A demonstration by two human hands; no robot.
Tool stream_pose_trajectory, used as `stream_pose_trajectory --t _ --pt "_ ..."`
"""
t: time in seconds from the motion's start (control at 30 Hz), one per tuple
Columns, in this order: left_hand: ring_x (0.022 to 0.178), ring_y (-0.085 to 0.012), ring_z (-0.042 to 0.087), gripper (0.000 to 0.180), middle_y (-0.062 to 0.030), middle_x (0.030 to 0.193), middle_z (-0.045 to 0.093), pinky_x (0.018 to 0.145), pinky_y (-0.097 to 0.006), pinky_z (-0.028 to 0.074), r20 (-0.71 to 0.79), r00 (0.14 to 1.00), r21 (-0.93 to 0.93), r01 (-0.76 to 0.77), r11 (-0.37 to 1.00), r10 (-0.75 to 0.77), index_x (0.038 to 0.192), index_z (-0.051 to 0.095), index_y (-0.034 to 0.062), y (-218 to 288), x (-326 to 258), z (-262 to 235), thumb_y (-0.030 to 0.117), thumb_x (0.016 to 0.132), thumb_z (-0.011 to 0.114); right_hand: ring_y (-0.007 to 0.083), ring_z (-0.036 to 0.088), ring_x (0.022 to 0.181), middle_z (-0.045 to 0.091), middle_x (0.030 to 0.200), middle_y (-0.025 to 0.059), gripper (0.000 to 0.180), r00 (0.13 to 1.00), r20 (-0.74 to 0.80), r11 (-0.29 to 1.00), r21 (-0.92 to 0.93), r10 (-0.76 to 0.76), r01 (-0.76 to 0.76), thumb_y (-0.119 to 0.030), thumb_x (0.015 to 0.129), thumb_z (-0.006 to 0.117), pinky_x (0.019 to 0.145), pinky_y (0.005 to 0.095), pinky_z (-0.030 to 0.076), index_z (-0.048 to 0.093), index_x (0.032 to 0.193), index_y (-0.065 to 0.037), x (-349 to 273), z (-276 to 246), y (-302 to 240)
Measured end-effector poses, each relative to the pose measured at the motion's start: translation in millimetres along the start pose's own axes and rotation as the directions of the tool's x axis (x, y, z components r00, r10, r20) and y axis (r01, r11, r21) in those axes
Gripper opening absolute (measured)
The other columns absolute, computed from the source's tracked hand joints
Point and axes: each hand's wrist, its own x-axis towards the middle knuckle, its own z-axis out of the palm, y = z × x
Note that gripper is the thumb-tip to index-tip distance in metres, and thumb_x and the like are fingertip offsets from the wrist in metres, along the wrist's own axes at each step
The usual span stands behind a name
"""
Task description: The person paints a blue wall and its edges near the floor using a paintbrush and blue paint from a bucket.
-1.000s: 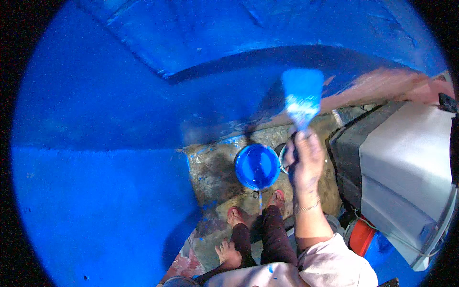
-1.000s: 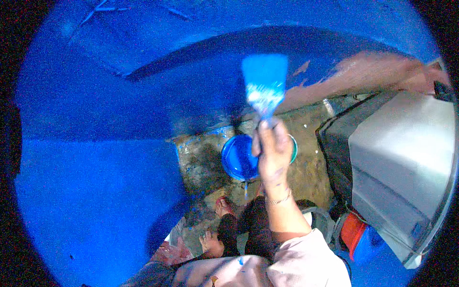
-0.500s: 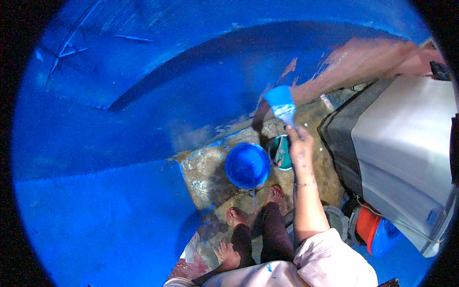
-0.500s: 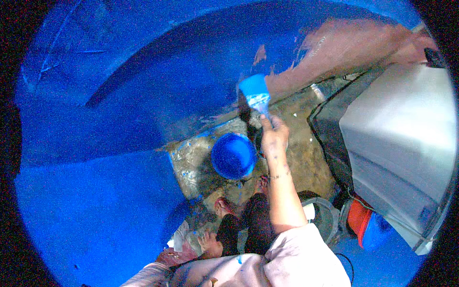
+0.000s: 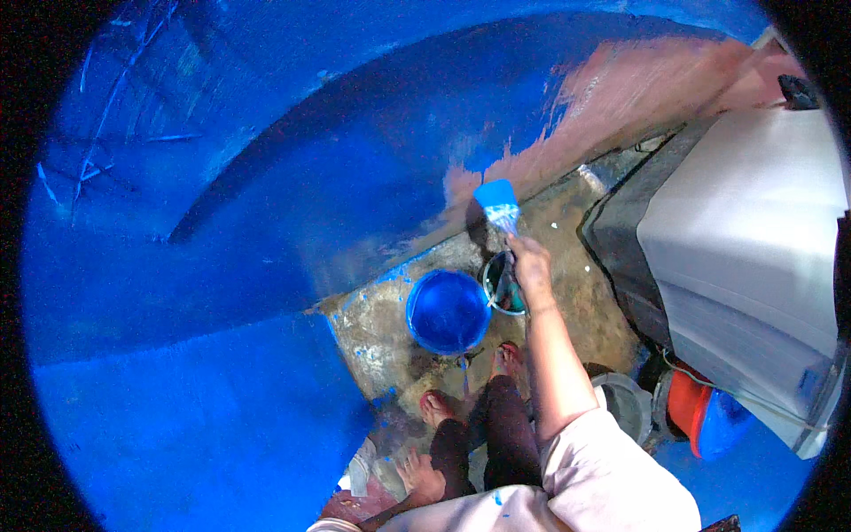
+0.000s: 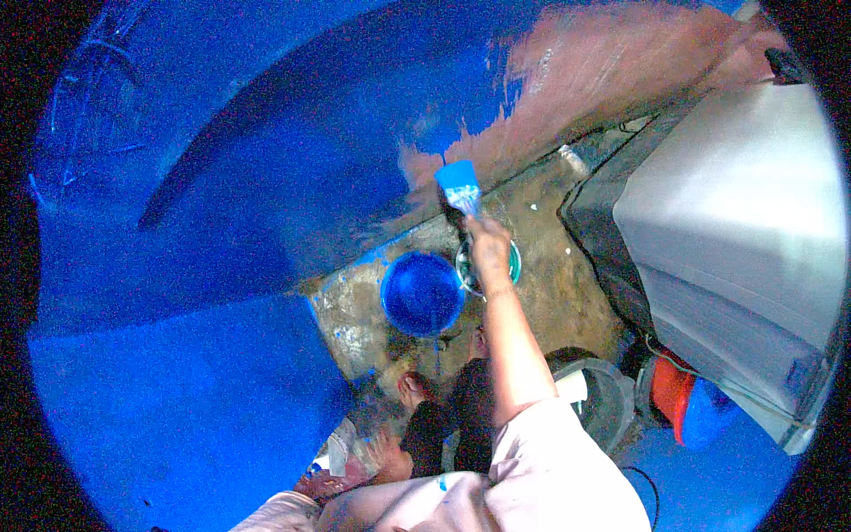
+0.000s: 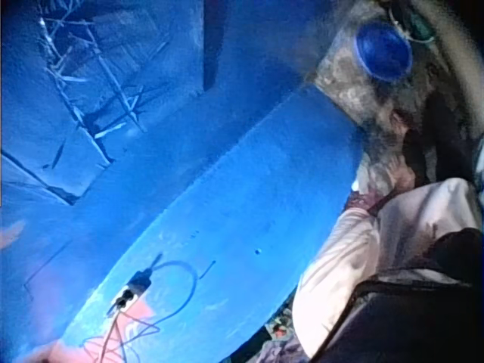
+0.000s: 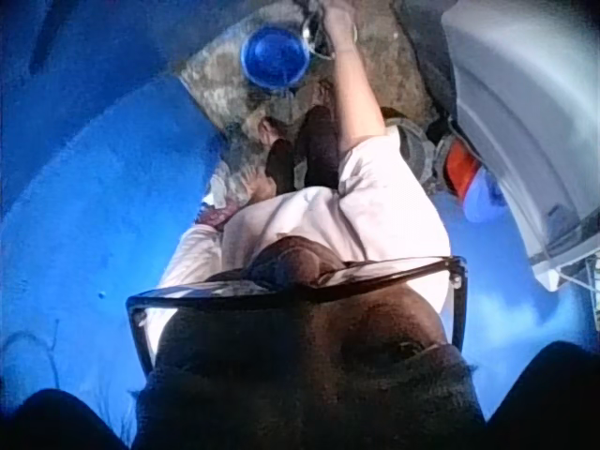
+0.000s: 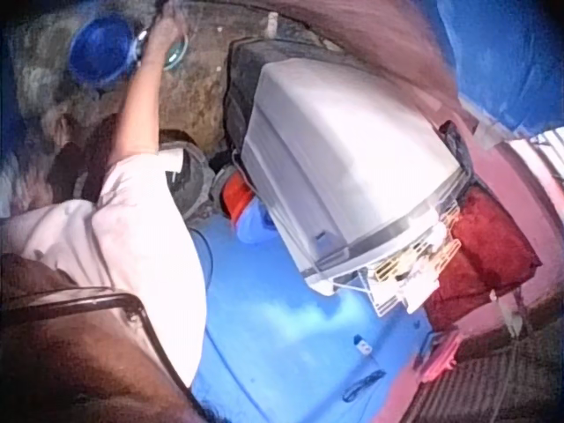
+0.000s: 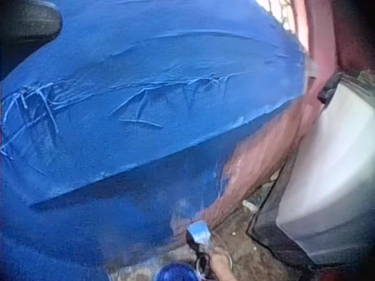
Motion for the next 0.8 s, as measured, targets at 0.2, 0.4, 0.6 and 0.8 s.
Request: stream_pose_trajectory --t 0.2,0.4,0.6,0.8 --pt "0.128 -0.0362 0.038 0.042 -0.0190 0.139 0.033 0.109 -0.058 0.013 0.016 0.999 -0.034 0.041 0.999 -0.041 0.111 0.054 0.0055 -4.3 -4.1 12.6 0.021 0.072 0.059 0.0028 0.039 0.049 0.049 0.063 -0.0051 0.023 0.987 0.140 0.940 0.340 -0.073 0.021 -0.026 0.092 0.058 0.043 0.0187 0.029 0.065 0.097 -0.005 -32.5 -11.4 -143.5" --pt "0.128 -0.0346 0.038 0.043 -0.0170 0.140 0.033 0.109 -0.058 0.012 0.100 0.994 -0.058 -0.028 0.998 0.033 0.113 0.054 0.0068 14.2 4.2 -26.6 0.021 0.073 0.058 0.0061 0.042 0.050 0.049 0.061 -0.0042 0.025 0.946 0.323 0.926 0.343 0.041 -0.157 -0.029 0.093 0.056 0.044 0.0214 0.032 0.065 0.095 -0.005 14.3 6.8 -78.5" --pt "0.125 -0.0351 0.043 0.041 -0.0176 0.139 0.034 0.109 -0.058 0.012 0.086 0.996 -0.047 0.016 0.999 -0.012 0.112 0.056 0.0062 9.1 -5.0 -25.2 0.021 0.073 0.058 0.0071 0.048 0.066 0.059 0.073 0.0026 0.018 0.985 0.166 0.966 0.243 0.046 -0.087 -0.018 0.089 0.062 0.059 0.0259 0.040 0.066 0.094 -0.001 -41.1 11.5 -56.5" --pt "0.120 -0.0361 0.048 0.043 -0.0189 0.136 0.038 0.109 -0.058 0.012 0.103 0.995 -0.002 -0.007 1.000 0.007 0.112 0.055 0.0066 2.4 0.8 -12.1 0.022 0.073 0.059 0.0138 0.051 0.070 0.058 0.077 0.0070 0.023 0.922 0.121 0.927 0.126 -0.369 0.354 -0.023 0.091 0.058 0.065 0.0313 0.043 0.063 0.090 0.000 -48.2 66.5 -134.1"
